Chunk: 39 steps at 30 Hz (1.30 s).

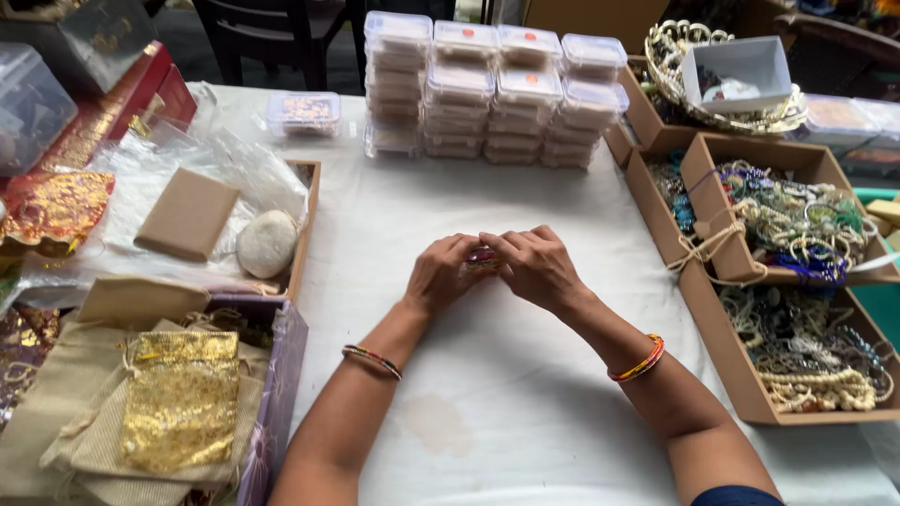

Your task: The person picks up a beaded necklace from a box, straightens it on the table, and folds it into a compact bundle. They place the necklace into a small clear plastic bag, then transfer the bag into a beige fabric pouch. Finally, they place the pouch into a small clear plastic container and close the lid.

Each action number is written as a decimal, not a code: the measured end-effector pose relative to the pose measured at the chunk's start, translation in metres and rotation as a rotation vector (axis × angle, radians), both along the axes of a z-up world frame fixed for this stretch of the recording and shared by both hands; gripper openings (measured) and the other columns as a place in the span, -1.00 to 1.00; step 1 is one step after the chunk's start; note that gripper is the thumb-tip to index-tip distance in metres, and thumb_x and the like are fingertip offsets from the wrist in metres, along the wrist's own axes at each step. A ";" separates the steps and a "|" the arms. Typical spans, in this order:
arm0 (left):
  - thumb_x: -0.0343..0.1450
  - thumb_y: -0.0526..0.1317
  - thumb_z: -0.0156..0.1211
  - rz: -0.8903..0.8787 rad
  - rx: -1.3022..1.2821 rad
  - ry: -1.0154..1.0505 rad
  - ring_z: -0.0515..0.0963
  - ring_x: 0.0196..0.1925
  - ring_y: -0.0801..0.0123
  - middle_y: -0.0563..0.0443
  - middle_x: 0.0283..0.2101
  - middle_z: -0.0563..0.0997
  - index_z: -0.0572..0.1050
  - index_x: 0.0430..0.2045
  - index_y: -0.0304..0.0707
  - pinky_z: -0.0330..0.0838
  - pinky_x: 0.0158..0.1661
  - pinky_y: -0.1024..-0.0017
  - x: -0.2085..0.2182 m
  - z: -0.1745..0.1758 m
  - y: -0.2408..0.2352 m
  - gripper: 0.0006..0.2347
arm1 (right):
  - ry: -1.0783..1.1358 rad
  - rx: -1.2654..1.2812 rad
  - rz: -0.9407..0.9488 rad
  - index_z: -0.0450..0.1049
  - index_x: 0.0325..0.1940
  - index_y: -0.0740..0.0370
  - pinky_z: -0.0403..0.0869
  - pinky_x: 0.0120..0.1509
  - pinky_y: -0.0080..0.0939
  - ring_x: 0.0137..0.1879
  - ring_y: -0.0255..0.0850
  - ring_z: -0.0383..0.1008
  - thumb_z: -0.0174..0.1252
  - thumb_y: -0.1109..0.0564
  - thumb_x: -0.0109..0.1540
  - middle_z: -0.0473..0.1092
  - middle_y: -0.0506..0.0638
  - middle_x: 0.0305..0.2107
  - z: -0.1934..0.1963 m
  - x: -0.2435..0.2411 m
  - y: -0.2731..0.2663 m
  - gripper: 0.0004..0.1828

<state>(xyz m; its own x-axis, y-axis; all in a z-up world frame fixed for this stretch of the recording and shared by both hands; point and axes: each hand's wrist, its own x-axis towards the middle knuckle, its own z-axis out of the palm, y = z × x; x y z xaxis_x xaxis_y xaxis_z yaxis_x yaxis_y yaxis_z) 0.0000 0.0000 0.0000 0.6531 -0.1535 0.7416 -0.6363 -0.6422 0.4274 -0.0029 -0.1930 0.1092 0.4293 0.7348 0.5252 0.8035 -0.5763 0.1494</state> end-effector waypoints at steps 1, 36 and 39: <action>0.38 0.04 0.48 0.003 -0.001 -0.014 0.68 -0.07 0.21 0.03 -0.05 0.67 0.48 0.02 -0.08 0.61 -0.03 0.27 -0.010 0.020 0.001 -0.58 | -0.014 -0.001 0.003 0.53 0.11 0.17 0.43 -0.06 -0.09 -0.21 -0.15 0.56 0.36 0.05 0.08 0.56 -0.03 -0.31 0.011 0.012 -0.002 -0.49; 0.36 0.06 0.30 0.123 0.338 0.486 0.48 0.08 0.35 0.09 0.00 0.54 0.57 -0.10 -0.06 0.38 0.13 0.30 -0.008 0.028 -0.002 -0.67 | -0.351 0.141 -0.581 0.54 -0.04 0.19 0.52 0.00 0.02 -0.04 0.03 0.57 0.35 0.06 0.03 0.51 0.13 -0.12 0.007 0.267 -0.124 -0.57; 0.37 0.02 0.32 0.099 0.355 0.445 0.49 0.08 0.26 -0.01 0.00 0.54 0.57 -0.12 -0.15 0.39 0.10 0.25 -0.013 0.039 0.002 -0.67 | -0.078 0.140 -0.630 0.54 -0.02 0.14 0.51 -0.04 0.12 -0.10 0.06 0.56 0.36 0.04 0.10 0.52 0.12 -0.10 0.014 0.244 -0.123 -0.61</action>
<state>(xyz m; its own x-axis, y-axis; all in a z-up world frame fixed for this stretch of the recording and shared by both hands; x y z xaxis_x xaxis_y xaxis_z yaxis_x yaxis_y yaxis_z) -0.0134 0.0018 0.0386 0.9143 -0.2647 0.3065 -0.3739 -0.8424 0.3879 0.2412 -0.3157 0.1236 0.7125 0.2771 0.6447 0.2950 -0.9519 0.0832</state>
